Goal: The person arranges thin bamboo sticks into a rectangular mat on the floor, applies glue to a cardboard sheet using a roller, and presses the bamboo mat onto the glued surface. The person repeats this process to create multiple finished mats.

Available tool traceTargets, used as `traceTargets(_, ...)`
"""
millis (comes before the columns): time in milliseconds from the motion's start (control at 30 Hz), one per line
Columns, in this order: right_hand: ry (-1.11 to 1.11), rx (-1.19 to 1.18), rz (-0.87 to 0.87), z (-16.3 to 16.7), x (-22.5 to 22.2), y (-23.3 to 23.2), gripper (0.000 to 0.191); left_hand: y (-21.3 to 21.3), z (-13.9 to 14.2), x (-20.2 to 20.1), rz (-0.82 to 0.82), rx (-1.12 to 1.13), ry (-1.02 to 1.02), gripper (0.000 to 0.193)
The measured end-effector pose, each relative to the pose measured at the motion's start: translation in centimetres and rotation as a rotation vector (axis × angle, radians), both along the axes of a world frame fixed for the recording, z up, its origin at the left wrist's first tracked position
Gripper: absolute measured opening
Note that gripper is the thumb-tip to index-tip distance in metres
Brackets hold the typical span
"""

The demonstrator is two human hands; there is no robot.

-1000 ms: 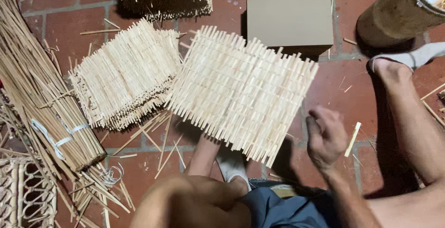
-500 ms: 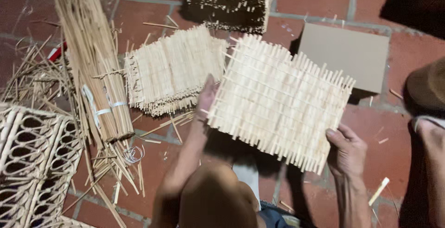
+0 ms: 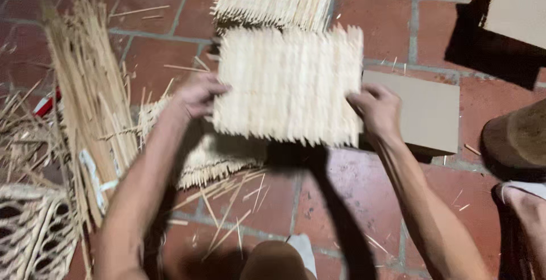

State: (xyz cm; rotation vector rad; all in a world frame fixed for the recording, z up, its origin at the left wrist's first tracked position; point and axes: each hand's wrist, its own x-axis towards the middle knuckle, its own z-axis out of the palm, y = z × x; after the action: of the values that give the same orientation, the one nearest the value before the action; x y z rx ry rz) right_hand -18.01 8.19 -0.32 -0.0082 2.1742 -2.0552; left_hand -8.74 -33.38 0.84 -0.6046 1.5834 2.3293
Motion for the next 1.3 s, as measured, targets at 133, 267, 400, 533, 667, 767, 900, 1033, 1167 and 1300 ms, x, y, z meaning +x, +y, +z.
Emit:
traceTargets(133, 0.041, -0.102, -0.033, 1.6, -8.3, -8.3, 0.023, -5.3, 5.3, -9.0, 0.109, -0.284, 0.041, 0.018)
traceTargets(267, 0.085, -0.140, -0.068, 1.2, -15.3, -13.1, 0.016, -7.6, 8.3, -17.4, 0.178, -0.528, 0.001, 0.030)
traceTargets(400, 0.103, -0.017, -0.177, -0.3, -19.6, -14.9, 0.016, -7.5, 8.7, -23.2, 0.096, -0.636, -0.097, 0.034)
traceTargets(533, 0.070, 0.159, -0.212, -1.3, -21.3, -16.2, 0.021, -7.9, 7.3, -26.0, 0.084, -0.923, -0.142, 0.038)
traceTargets(667, -0.060, 0.164, -0.201, -1.4, -21.7, -17.0, 0.028, -8.7, 5.9, -26.9, 0.132, -1.075, -0.242, 0.037)
traceTargets(767, -0.057, 0.243, -0.196, -1.4, -21.8, -17.2, 0.028, -8.9, 4.8, -27.5, 0.105, -1.061, -0.208, 0.034)
traceTargets(900, 0.049, 0.308, -0.207, -1.2, -21.8, -17.2, 0.027, -9.0, 3.6, -27.8, 0.074, -1.078, -0.256, 0.019)
traceTargets(1033, 0.035, 0.344, -0.207, -1.2, -21.7, -17.3, 0.029, -8.9, 3.4, -28.1, 0.039, -1.130, -0.205, 0.015)
traceTargets(1167, -0.039, 0.352, -0.203, -1.3, -21.7, -17.2, 0.036, -8.5, 3.1, -28.2, 0.156, -1.093, -0.162, 0.022)
traceTargets(1300, 0.140, 0.421, -0.223, -1.5, -21.5, -17.0, 0.032, -8.7, 2.3, -28.2, 0.238, -1.072, -0.183, 0.032)
